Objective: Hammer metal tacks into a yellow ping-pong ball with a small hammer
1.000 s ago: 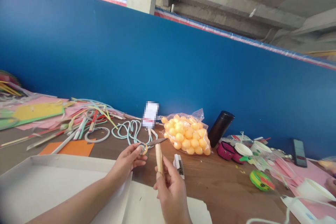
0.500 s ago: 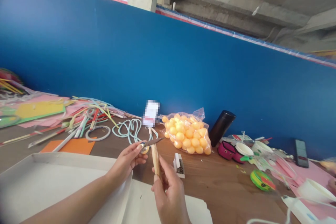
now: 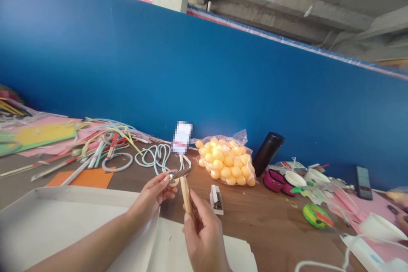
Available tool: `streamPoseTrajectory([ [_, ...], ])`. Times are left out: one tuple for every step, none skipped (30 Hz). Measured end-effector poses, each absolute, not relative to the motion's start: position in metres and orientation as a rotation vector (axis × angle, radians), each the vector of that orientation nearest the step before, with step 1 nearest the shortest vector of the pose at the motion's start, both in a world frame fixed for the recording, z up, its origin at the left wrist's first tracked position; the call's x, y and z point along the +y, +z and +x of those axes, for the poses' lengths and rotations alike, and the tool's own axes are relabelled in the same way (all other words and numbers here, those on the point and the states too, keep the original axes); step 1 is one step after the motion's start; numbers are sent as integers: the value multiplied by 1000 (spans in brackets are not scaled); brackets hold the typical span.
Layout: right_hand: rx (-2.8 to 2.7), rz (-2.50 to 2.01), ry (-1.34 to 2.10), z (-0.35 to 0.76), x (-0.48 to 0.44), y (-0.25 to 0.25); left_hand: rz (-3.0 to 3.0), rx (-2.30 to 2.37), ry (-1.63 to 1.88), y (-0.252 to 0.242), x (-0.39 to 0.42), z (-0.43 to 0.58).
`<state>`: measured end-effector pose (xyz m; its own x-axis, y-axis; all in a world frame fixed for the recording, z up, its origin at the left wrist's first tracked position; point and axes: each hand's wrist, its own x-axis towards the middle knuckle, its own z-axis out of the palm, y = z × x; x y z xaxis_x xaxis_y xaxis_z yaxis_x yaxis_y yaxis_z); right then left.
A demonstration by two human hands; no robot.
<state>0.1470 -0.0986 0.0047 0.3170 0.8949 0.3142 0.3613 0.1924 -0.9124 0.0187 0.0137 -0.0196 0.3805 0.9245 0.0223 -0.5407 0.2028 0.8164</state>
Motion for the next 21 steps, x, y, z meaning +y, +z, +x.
streamPoseTrajectory([
  [-1237,-1391,575,148,-99,5,854,540,1096,-19,13,18],
  [-1218,-1388,580,148,-99,5,857,534,1096,-19,13,18],
  [-1203,-1381,577,149,-99,5,862,527,1093,-19,13,18],
  [-1194,-1372,572,150,-100,4,867,520,1091,-19,12,18],
  [-1190,-1363,567,150,-100,4,871,515,1089,-19,12,18],
  [-1189,-1356,564,151,-100,4,876,512,1089,-19,12,18],
  [-1191,-1353,563,151,-100,5,878,511,1090,-19,11,18],
  [-1195,-1351,564,151,-100,5,878,510,1093,-19,11,18],
  [-1201,-1349,565,151,-100,5,877,510,1096,-19,11,18],
  [-1208,-1348,566,150,-100,5,875,512,1097,-18,11,18],
  [-1214,-1348,568,150,-100,5,875,514,1098,-18,11,18],
  [-1220,-1351,572,149,-100,5,875,518,1098,-18,11,18],
  [-1227,-1359,575,148,-100,5,874,523,1099,-18,11,18],
  [-1235,-1368,577,148,-100,5,872,529,1101,-17,11,18],
  [-1243,-1379,578,147,-100,5,868,535,1103,-17,11,18],
  [-1247,-1389,579,147,-100,5,862,539,1105,-17,11,18],
  [-1245,-1397,580,146,-101,5,855,541,1106,-17,11,18],
  [-1236,-1404,580,146,-101,6,847,543,1107,-17,12,18],
  [-1221,-1409,581,146,-101,6,837,543,1110,-16,12,18],
  [-1204,-1411,582,146,-100,6,826,542,1113,-16,12,18],
  [-1190,-1412,585,146,-100,6,813,541,1118,-16,12,18],
])
